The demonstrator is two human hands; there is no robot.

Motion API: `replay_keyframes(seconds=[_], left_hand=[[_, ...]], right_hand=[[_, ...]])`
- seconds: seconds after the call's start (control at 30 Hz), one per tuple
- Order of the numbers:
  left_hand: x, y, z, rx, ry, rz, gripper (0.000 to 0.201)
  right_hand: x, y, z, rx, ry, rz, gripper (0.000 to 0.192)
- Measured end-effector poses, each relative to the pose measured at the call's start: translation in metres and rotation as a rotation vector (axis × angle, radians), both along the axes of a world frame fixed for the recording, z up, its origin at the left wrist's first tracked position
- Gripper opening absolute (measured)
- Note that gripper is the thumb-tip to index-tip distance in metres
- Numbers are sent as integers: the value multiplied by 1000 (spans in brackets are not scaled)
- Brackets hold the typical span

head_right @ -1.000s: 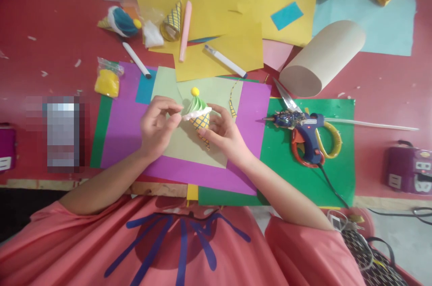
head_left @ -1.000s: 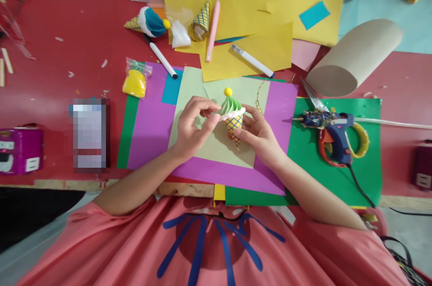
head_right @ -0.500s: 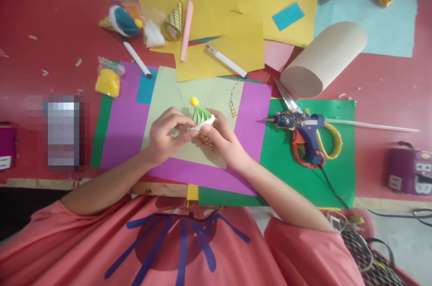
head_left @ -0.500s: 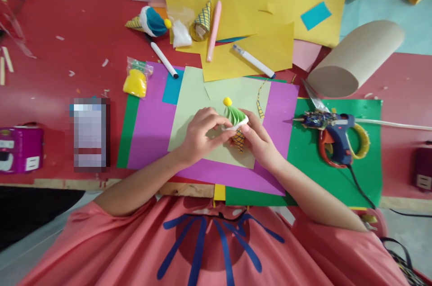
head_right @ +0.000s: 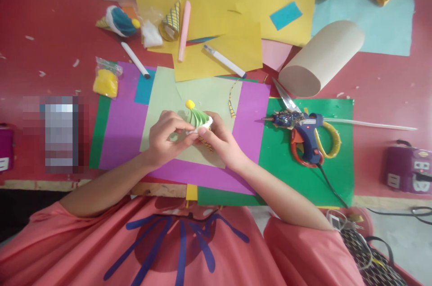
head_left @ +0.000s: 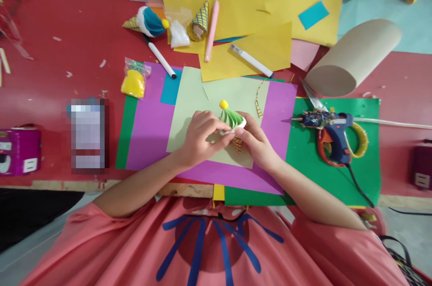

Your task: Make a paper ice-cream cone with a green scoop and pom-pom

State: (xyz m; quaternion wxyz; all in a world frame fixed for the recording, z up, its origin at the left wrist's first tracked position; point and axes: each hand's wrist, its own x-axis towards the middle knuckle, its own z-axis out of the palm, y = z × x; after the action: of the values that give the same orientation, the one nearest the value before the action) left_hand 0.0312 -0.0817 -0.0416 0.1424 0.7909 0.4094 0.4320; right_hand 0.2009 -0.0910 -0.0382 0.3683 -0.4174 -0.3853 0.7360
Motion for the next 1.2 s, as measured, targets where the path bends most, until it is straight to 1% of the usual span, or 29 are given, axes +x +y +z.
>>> replay_keyframes(seconds=[0.1, 0.23, 0.33, 0.43, 0.53, 0.73, 0.83, 1.03, 1.13, 1.2], left_hand=[[-1, 1, 1, -30, -24, -7, 15], [-3, 2, 3, -59, -39, -72, 24], [-3, 2, 4, -68, -3, -89, 21], [-4, 2, 2, -23, 48, -80, 29], [-6, 2, -2, 29, 98, -91, 35], [-6, 4, -5, 30, 92, -103, 33], [-5, 4, -4, -1, 74, -105, 31], [-6, 3, -6, -31, 74, -81, 27], [-6, 2, -6, -41, 70, -87, 26], [-6, 1, -4, -78, 62, -89, 26]], right_hand=[[0, -1, -2, -18, 84, 6, 42], [1, 0, -5, -23, 58, -1, 43], [3, 2, -6, -72, 110, 2, 38], [4, 3, -6, -107, 172, 12, 32], [4, 3, -5, -121, 181, 19, 30], [3, 2, -5, -126, 200, 29, 24], [3, 2, -7, -119, 197, 39, 23], [3, 2, -10, -105, 224, 43, 29], [4, 1, -10, -98, 209, 32, 26], [4, 1, -10, -89, 210, 25, 23]])
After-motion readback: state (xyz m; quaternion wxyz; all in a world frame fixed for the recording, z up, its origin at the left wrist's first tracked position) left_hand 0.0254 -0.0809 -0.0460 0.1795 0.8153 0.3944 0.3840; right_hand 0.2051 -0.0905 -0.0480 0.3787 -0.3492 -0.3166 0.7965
